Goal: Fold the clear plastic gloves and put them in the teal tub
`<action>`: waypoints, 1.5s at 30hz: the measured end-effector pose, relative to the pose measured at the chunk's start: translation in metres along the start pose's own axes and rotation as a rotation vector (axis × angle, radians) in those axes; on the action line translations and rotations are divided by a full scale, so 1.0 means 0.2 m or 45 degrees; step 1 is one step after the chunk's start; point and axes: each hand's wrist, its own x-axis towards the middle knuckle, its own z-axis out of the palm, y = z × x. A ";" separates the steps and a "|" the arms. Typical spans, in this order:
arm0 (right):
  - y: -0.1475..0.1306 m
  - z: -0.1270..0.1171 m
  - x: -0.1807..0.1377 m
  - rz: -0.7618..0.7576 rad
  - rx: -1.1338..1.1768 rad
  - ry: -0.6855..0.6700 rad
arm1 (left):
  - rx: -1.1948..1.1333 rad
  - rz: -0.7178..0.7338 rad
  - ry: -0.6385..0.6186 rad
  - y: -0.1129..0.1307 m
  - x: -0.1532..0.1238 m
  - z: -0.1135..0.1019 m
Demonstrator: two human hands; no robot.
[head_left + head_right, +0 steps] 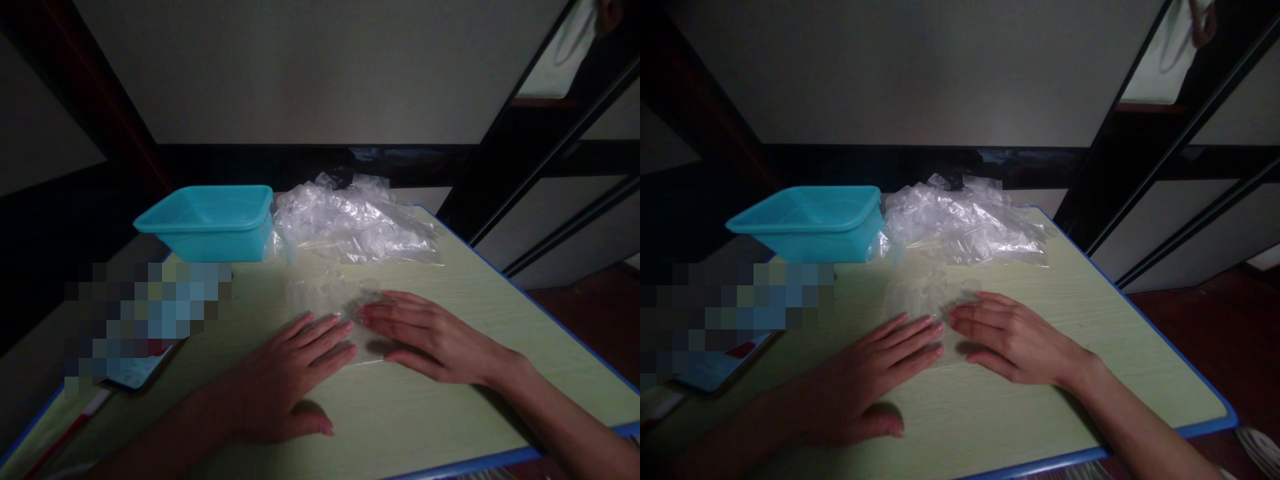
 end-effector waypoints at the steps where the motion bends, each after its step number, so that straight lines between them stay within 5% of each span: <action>1: -0.01 0.00 0.00 -0.049 0.009 0.031 | 0.008 -0.001 0.017 0.00 0.00 0.00; 6: -0.03 0.00 0.02 -0.105 -0.019 0.032 | 0.006 -0.068 0.028 0.00 0.01 0.01; 15: 0.00 0.01 0.02 0.167 -0.112 -0.081 | 0.014 -0.137 -0.020 0.00 0.00 0.02; 45: -0.01 0.01 0.02 0.159 -0.094 -0.042 | 0.059 -0.163 0.064 -0.06 0.03 0.01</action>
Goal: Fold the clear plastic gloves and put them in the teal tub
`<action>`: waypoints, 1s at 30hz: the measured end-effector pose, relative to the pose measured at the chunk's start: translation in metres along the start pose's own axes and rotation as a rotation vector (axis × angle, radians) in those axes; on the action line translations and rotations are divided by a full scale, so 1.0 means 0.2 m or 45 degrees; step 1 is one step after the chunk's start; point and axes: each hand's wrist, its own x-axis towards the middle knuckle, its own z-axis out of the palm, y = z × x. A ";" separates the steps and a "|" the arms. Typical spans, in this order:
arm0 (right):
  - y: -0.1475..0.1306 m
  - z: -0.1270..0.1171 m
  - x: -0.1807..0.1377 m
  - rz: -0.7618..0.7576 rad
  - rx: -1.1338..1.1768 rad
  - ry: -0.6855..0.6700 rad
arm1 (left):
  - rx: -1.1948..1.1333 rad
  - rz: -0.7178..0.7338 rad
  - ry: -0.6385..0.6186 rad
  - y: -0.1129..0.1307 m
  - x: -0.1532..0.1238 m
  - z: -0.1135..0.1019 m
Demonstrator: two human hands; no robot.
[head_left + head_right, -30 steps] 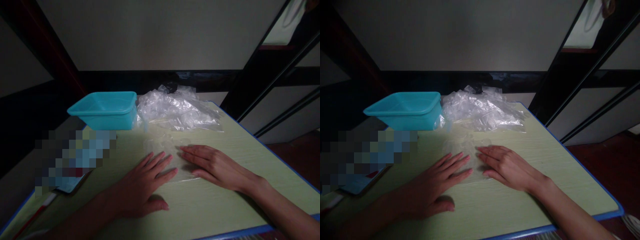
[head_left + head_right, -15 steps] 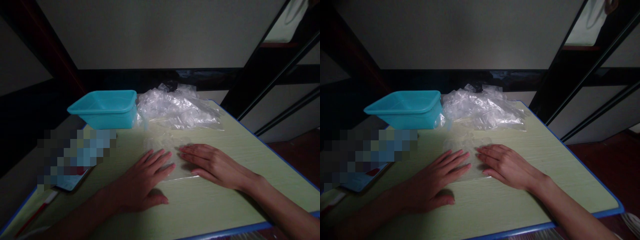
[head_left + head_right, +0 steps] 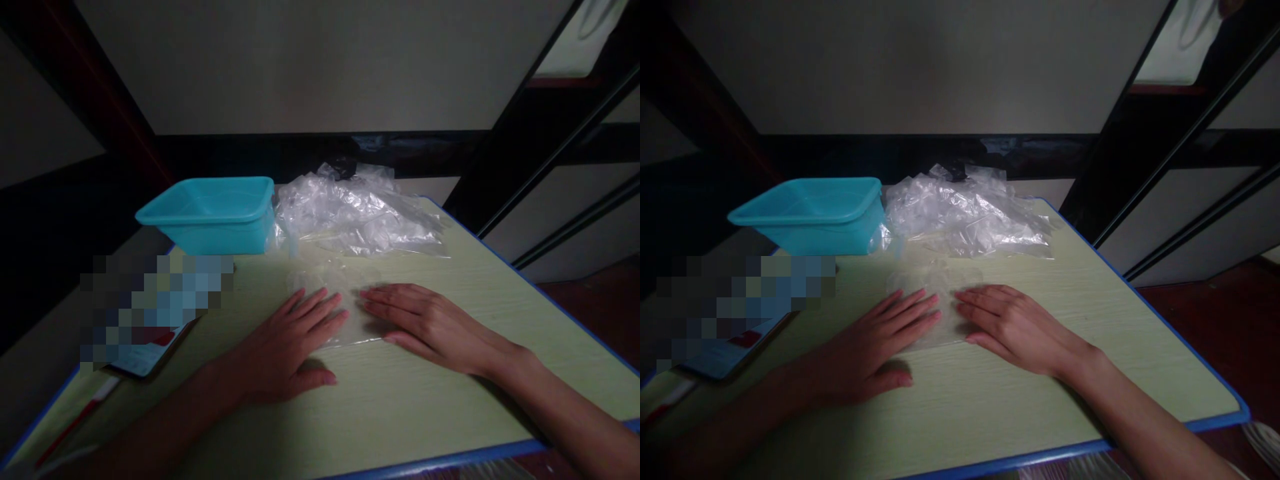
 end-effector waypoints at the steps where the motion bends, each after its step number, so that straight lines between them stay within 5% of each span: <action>1: 0.00 0.00 0.00 -0.001 0.004 0.000 | 0.002 -0.006 -0.002 0.00 0.00 0.00; 12: -0.01 -0.01 0.00 -0.022 -0.009 0.016 | 0.023 0.140 0.010 0.01 0.00 -0.02; 22: -0.01 -0.02 0.00 -0.018 0.005 0.015 | 0.009 0.048 -0.054 -0.01 0.02 -0.02; 30: -0.05 0.03 -0.01 -0.144 0.186 -0.197 | -0.032 0.098 -0.027 0.04 -0.02 -0.01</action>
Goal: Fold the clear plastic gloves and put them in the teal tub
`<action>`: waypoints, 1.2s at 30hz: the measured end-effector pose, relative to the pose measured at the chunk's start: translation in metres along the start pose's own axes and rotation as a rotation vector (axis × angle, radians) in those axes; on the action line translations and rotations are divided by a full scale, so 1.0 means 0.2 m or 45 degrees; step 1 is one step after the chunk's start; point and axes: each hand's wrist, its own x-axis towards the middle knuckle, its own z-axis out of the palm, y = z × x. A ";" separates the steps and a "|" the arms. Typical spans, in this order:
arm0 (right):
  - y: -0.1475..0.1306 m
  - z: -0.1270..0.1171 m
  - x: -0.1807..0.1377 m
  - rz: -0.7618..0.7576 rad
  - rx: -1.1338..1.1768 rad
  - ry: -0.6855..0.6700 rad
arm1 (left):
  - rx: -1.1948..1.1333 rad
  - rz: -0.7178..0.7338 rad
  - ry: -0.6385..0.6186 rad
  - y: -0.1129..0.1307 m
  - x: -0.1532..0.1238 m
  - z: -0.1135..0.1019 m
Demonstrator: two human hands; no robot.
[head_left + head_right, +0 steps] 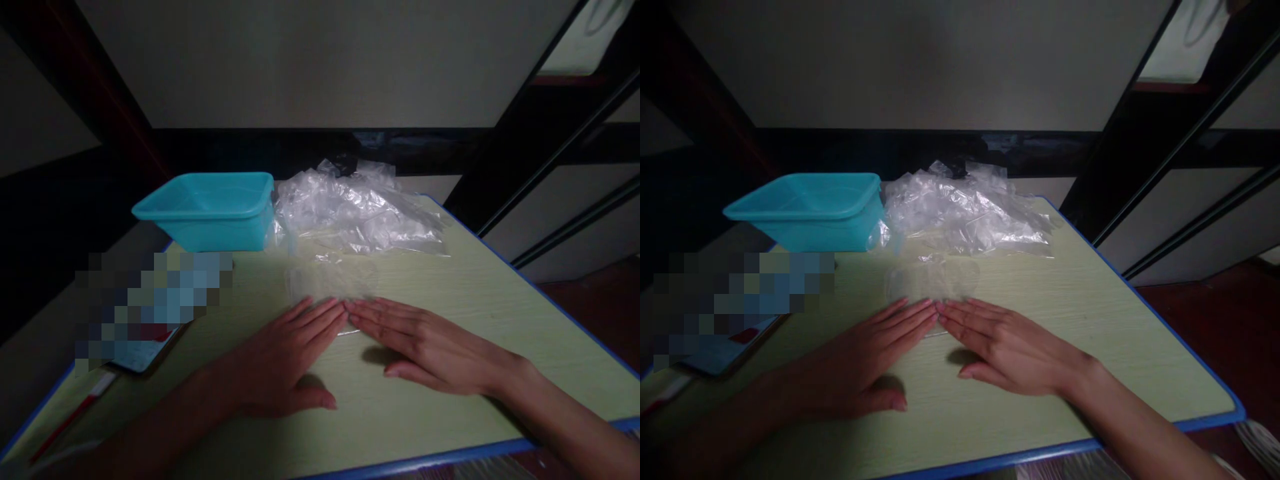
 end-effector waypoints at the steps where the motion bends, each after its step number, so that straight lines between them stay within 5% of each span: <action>1: 0.00 0.01 0.00 -0.003 0.031 -0.025 | -0.004 0.002 -0.010 0.00 0.00 0.00; 20: 0.01 -0.01 -0.04 -0.002 0.123 -0.163 | -0.050 0.036 -0.005 -0.03 -0.02 -0.02; 36: 0.07 -0.07 -0.09 -0.010 0.205 0.072 | -0.123 -0.028 -0.150 -0.05 -0.08 -0.07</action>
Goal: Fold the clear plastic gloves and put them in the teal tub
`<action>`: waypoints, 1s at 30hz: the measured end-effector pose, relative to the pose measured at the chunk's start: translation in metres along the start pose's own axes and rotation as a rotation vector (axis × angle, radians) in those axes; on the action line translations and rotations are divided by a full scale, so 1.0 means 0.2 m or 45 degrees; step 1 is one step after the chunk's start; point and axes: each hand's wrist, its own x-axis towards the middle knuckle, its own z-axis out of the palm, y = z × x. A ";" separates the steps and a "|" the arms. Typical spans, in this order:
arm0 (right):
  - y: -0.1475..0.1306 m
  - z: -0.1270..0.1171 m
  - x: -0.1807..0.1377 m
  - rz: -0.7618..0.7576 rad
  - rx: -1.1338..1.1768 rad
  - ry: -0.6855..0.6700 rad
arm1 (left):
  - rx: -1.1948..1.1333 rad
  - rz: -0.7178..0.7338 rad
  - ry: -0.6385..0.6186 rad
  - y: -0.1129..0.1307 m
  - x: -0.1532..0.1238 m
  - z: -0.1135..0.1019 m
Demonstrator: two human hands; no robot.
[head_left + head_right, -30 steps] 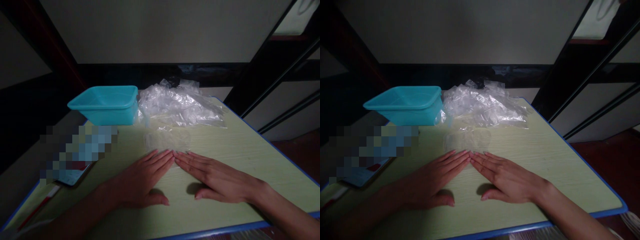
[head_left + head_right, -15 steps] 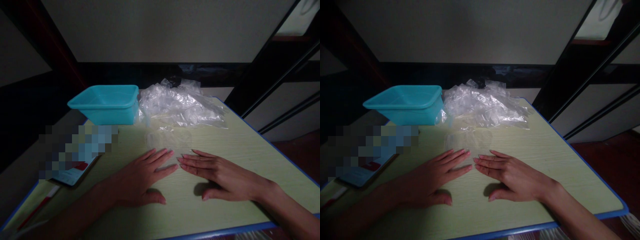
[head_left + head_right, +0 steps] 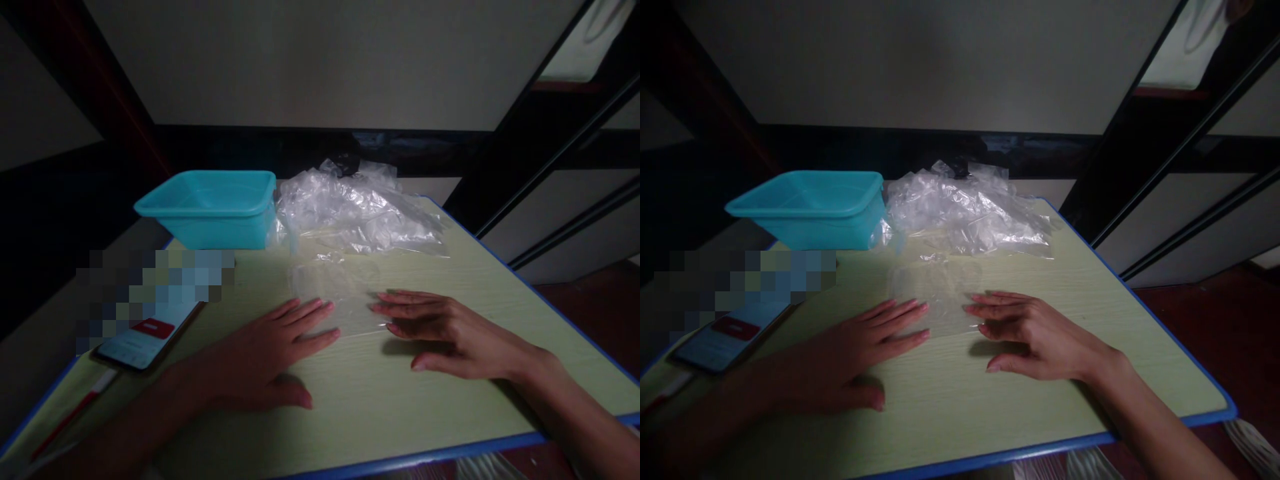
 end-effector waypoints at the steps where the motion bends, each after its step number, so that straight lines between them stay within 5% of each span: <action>1: 0.00 0.00 0.00 0.000 0.009 0.011 | -0.018 -0.012 -0.001 0.00 -0.01 -0.01; 15: -0.03 0.01 0.00 -0.119 -0.269 0.383 | 0.053 0.020 0.547 -0.03 -0.06 -0.07; 30: -0.07 0.10 0.09 -0.106 -0.518 0.267 | 0.118 -0.151 0.406 -0.01 -0.03 -0.01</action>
